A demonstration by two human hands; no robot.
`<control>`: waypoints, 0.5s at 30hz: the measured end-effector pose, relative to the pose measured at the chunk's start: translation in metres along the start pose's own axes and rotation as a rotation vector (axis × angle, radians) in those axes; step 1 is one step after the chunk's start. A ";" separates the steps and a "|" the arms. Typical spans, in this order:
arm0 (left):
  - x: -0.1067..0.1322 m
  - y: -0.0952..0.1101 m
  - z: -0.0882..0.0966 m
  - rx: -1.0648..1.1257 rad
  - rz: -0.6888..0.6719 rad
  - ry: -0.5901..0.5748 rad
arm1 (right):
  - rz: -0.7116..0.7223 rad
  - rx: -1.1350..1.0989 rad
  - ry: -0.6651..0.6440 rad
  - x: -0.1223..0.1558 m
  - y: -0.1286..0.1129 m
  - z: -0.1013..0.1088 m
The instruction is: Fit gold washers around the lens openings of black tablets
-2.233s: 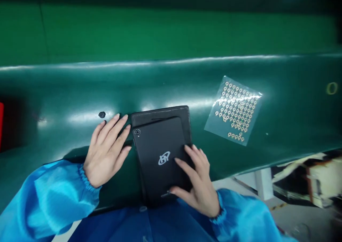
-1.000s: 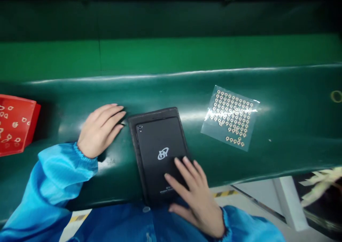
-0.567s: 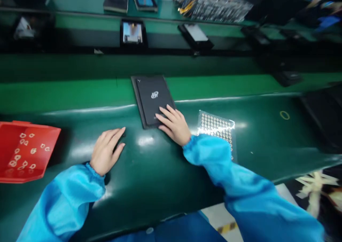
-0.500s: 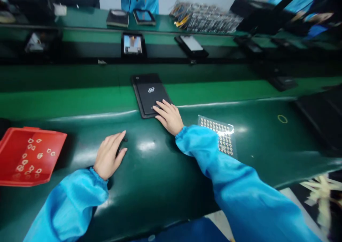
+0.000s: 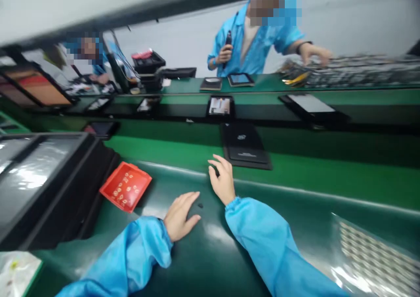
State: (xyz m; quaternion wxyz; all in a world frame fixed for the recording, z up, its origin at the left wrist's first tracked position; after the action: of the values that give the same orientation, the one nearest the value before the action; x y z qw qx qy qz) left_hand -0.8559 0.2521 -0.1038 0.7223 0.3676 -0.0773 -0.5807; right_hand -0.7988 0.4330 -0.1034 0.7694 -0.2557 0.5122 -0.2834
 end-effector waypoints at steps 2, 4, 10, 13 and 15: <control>0.001 0.001 0.007 -0.019 0.008 0.071 | -0.063 -0.127 0.046 -0.004 -0.001 -0.021; 0.003 0.004 0.015 -0.039 -0.001 0.162 | -0.115 -0.239 0.050 -0.006 -0.002 -0.038; -0.024 0.010 0.071 -0.161 -0.013 0.476 | -0.241 -0.471 -0.076 0.000 0.007 -0.060; -0.067 0.014 0.125 -0.254 -0.020 0.540 | -0.304 -0.499 -0.137 0.001 0.009 -0.066; -0.101 0.022 0.154 -0.326 -0.056 0.544 | -0.344 -0.483 -0.170 0.001 0.006 -0.068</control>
State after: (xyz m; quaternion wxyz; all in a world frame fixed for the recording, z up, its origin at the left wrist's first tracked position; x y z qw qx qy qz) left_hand -0.9531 0.2755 0.0526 0.7494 0.3910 0.2231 -0.4855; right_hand -0.8610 0.4292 -0.1320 0.6673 -0.5369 0.4476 -0.2573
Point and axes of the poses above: each hand's wrist, its own x-axis away from the middle knuckle, its own z-axis out of the back of the hand, y = z × x, the point moved 8 cm from there along -x, towards the middle knuckle, and after that the axes turned 9 degrees about y, right-handed, at the moved point
